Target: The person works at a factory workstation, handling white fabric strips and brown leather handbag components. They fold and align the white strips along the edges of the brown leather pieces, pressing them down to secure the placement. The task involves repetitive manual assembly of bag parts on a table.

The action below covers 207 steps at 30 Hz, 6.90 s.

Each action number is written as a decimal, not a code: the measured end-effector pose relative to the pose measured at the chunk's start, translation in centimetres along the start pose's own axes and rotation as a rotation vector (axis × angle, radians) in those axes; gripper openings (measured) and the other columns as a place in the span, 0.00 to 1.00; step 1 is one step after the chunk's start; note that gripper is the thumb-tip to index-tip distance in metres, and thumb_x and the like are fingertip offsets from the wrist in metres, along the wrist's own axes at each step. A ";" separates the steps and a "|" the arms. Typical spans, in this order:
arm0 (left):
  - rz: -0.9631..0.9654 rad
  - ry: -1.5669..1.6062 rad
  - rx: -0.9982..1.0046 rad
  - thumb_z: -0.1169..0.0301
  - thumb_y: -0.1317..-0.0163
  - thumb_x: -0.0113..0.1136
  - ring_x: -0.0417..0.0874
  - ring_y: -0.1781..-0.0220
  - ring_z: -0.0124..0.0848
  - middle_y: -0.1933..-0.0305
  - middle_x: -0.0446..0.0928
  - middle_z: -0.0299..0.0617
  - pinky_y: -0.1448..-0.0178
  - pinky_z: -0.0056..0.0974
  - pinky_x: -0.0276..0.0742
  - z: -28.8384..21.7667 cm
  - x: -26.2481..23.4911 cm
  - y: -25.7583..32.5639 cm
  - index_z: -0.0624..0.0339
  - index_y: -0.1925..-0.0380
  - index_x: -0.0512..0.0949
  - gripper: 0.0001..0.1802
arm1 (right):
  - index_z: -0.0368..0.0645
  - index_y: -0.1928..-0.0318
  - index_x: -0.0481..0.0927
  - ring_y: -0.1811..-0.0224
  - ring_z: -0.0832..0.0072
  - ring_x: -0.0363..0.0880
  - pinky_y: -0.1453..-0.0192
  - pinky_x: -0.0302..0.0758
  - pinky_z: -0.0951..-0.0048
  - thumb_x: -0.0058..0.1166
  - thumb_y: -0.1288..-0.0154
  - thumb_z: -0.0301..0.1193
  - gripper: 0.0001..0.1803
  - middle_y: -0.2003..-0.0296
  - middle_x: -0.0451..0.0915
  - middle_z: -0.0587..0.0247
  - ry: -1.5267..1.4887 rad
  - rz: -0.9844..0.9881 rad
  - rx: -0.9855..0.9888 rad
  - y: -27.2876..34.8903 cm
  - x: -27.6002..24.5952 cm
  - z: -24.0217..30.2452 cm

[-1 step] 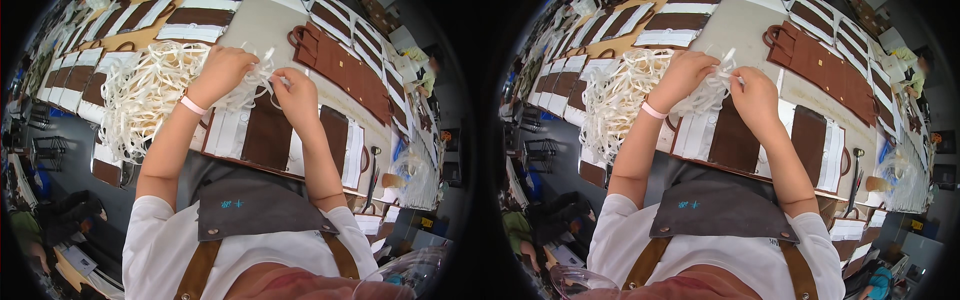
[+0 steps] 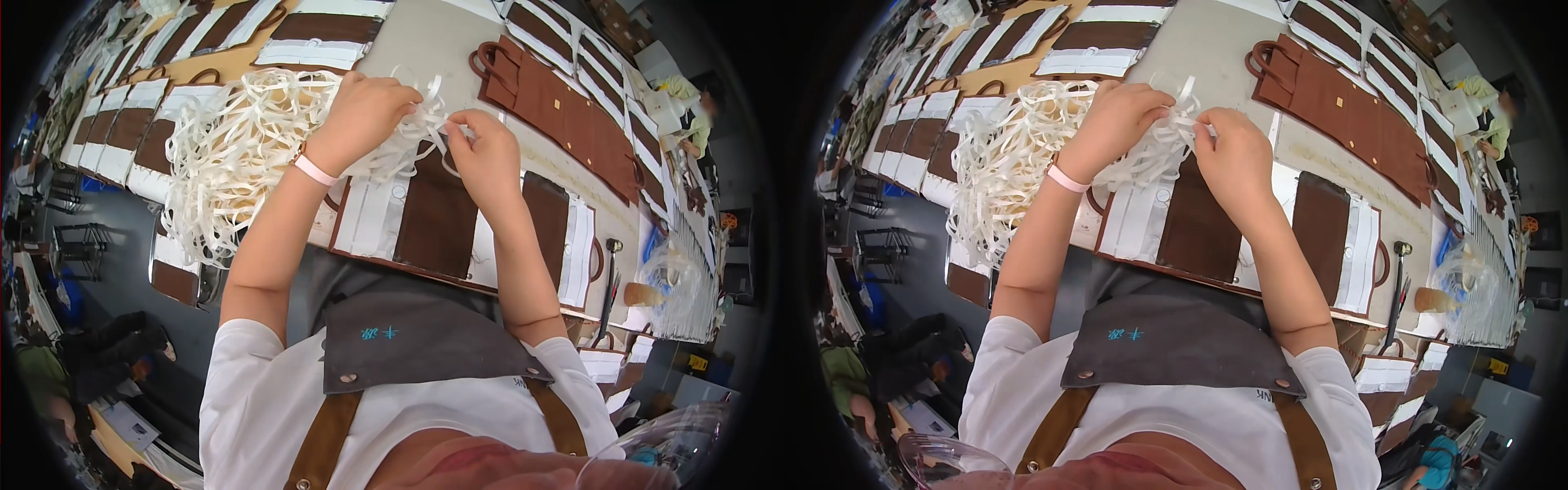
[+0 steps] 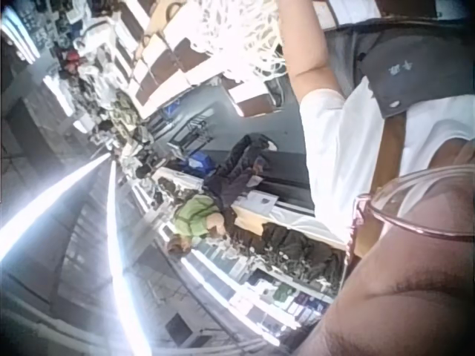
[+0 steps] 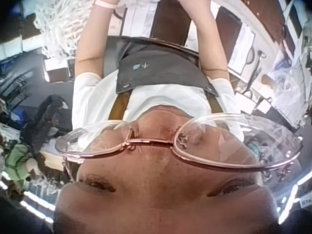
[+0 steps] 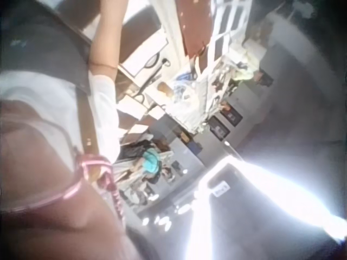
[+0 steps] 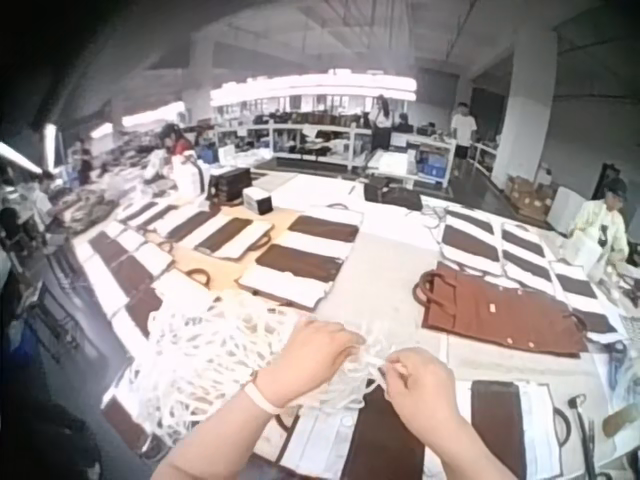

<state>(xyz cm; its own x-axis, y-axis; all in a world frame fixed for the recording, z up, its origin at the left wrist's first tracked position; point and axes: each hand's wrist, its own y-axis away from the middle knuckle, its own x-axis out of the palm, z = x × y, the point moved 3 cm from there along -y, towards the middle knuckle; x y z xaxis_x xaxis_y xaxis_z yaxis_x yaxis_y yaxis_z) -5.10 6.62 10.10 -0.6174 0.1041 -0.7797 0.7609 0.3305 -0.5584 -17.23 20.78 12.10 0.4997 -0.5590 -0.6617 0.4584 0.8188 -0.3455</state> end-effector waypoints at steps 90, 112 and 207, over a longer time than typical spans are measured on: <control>-0.538 2.005 -0.923 0.66 0.26 0.58 0.81 0.56 0.21 0.58 0.79 0.31 0.47 0.30 0.81 -4.6 4.7 5.5 0.55 0.53 0.77 0.08 | 0.30 0.44 0.77 0.87 0.92 0.53 0.82 0.51 0.84 0.50 0.26 0.27 0.16 0.83 0.63 0.80 -1.153 0.538 0.413 2.0 1.3 -1.4; -0.417 2.199 -0.746 0.68 0.26 0.55 0.83 0.51 0.28 0.54 0.82 0.36 0.46 0.36 0.82 -4.7 5.8 7.7 0.57 0.47 0.77 0.11 | 0.40 0.51 0.83 0.82 0.93 0.56 0.78 0.50 0.83 0.50 0.23 0.31 0.11 0.81 0.63 0.83 -0.863 0.631 0.342 4.2 1.2 -0.1; -0.557 0.772 -0.831 0.67 0.27 0.58 0.71 0.68 0.17 0.63 0.83 0.34 0.61 0.24 0.68 4.3 -5.7 9.8 0.62 0.47 0.82 0.14 | 0.42 0.38 0.77 0.44 0.51 0.77 0.40 0.74 0.55 0.51 0.31 0.24 0.21 0.46 0.80 0.46 0.219 0.490 -0.456 -2.7 10.4 -1.3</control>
<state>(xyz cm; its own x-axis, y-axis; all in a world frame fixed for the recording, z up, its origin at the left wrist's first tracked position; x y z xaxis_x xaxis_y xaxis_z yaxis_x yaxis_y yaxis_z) 6.76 5.21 7.81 -0.9819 0.1876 0.0277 0.1789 0.9648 -0.1925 -14.23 12.89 5.34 0.3884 -0.1121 -0.9146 -0.1595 0.9694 -0.1866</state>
